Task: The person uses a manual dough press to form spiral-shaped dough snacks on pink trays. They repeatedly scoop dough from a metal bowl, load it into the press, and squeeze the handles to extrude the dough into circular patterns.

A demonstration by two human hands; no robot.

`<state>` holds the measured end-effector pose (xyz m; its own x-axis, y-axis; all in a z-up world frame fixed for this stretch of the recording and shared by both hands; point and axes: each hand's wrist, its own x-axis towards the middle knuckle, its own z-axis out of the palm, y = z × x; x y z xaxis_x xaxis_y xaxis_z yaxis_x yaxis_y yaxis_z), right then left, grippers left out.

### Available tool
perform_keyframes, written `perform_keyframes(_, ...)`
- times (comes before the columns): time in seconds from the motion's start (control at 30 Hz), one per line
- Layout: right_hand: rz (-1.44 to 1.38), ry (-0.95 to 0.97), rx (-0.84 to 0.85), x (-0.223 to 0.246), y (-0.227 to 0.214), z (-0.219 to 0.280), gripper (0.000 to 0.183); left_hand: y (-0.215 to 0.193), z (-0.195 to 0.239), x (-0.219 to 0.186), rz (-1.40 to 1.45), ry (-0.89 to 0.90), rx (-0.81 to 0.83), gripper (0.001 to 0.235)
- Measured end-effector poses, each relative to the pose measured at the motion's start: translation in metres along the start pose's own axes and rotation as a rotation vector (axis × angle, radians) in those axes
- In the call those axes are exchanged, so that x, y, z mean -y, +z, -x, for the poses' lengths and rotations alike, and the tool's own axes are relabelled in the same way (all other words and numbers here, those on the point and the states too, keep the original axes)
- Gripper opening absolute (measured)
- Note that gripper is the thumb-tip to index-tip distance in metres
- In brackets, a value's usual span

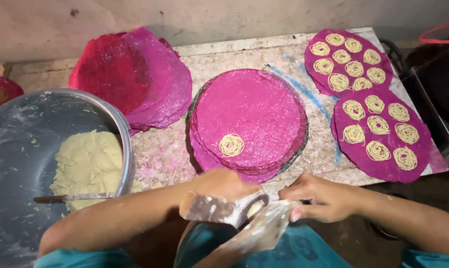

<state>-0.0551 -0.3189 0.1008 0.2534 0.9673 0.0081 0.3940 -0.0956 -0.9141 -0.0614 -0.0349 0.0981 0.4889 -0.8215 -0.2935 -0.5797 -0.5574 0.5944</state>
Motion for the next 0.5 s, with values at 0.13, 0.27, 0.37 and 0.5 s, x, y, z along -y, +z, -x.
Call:
perform_keyframes(0.13,0.156,-0.081,-0.185,0.005,0.0,0.011,0.044,0.01,0.049,0.079,0.199,-0.163,-0.207,0.041)
perform_keyframes(0.27,0.93,-0.203,-0.437,0.012,-0.007,-0.004,0.021,0.014,0.105,0.169,0.801,-0.499,-0.313,0.042)
perform_keyframes(0.37,1.405,-0.241,-0.542,0.014,-0.014,-0.057,0.014,0.022,0.141,0.198,1.152,-0.316,-0.144,0.041)
perform_keyframes(0.5,1.689,-0.331,-0.572,0.02,-0.016,-0.153,0.019,0.049,0.186,0.197,1.54,0.234,0.028,0.045)
